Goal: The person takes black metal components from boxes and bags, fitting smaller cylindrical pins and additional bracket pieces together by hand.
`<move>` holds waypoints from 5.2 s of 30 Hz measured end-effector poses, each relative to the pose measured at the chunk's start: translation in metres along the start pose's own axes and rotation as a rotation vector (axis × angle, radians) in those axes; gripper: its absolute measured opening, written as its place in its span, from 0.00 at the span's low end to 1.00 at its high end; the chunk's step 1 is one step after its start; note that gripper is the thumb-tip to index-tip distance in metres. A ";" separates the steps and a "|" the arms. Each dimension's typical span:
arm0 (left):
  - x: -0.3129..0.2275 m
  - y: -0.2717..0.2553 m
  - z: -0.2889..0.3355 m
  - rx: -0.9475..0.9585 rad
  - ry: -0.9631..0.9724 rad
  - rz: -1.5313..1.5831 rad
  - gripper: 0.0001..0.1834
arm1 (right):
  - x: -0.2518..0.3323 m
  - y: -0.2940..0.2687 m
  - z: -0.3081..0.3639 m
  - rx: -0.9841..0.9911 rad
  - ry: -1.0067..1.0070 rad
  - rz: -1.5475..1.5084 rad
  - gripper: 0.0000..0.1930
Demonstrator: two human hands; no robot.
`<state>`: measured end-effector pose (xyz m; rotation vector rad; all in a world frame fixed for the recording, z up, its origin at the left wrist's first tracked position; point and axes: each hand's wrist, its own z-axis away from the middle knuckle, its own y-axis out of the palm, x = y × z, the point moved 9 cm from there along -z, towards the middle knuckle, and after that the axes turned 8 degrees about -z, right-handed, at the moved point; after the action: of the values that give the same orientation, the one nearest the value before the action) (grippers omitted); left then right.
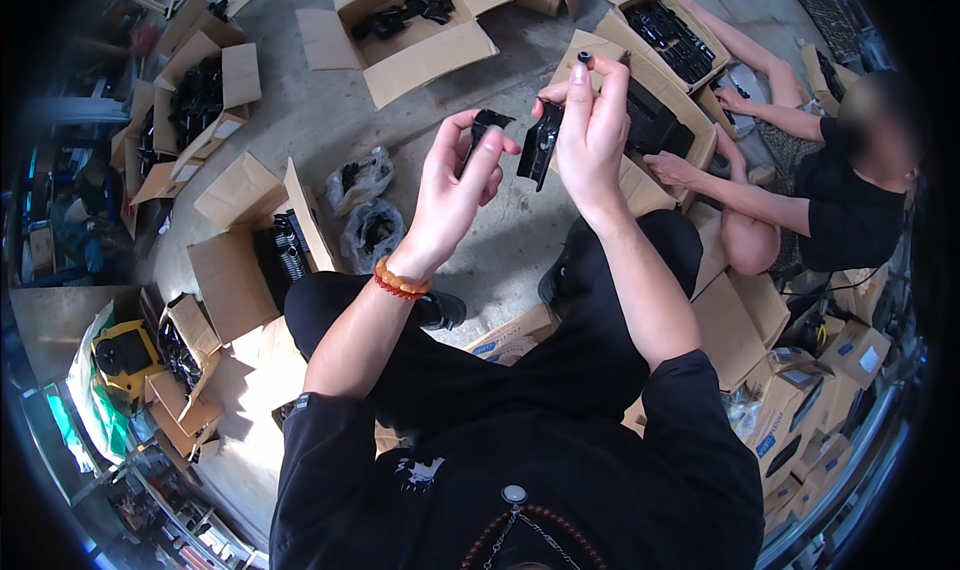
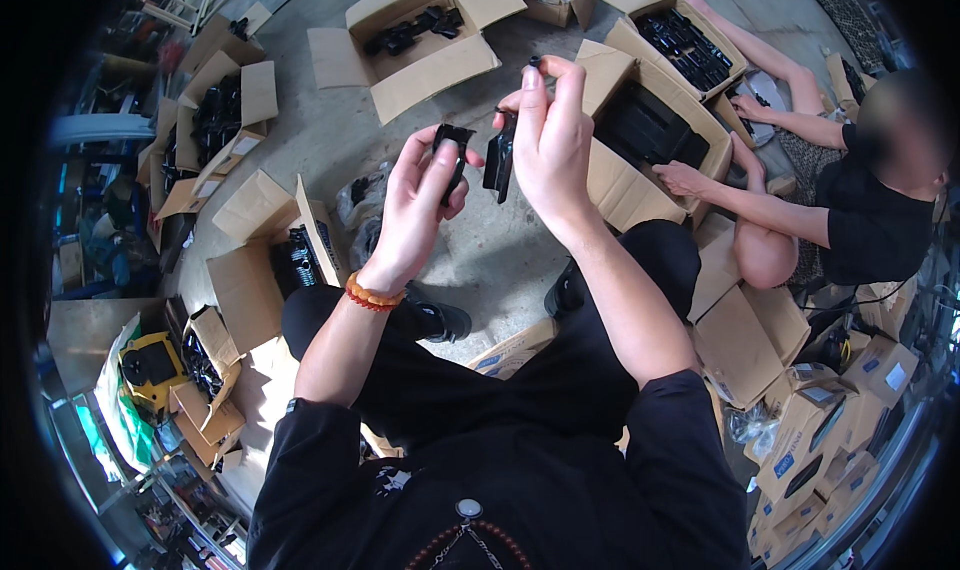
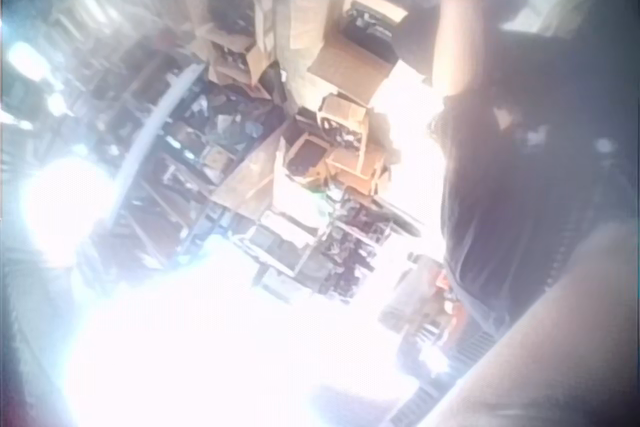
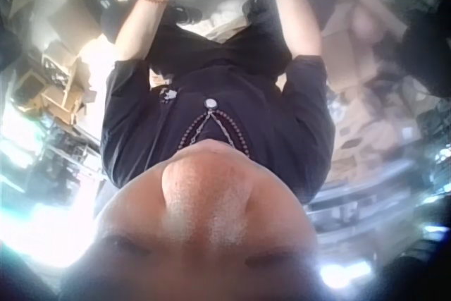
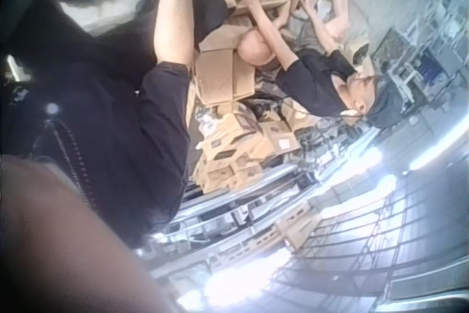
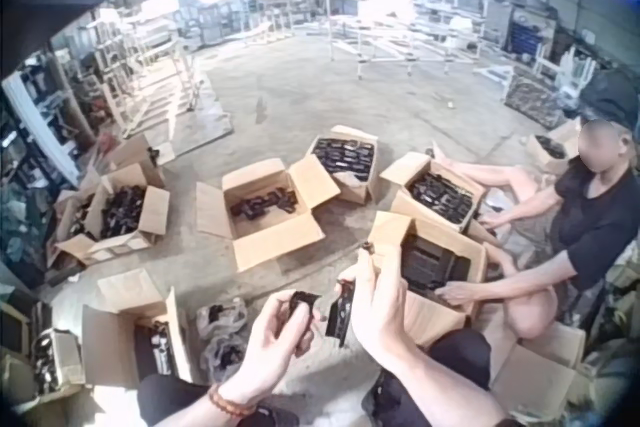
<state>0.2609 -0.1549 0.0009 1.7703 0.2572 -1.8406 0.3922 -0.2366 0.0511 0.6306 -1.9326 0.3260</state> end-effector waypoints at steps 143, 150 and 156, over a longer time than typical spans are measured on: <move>-0.017 -0.002 0.001 0.317 0.014 0.421 0.27 | 0.027 0.026 0.012 0.402 0.111 -0.342 0.08; -0.027 -0.005 0.003 0.280 0.074 0.311 0.27 | 0.035 0.032 0.014 0.496 -0.047 -0.243 0.09; -0.032 -0.015 0.007 0.276 0.135 0.057 0.29 | 0.026 0.034 0.019 0.492 0.094 -0.379 0.09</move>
<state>0.2459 -0.1374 0.0291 2.0693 0.0024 -1.7874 0.3500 -0.2252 0.0682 1.2587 -1.6023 0.5822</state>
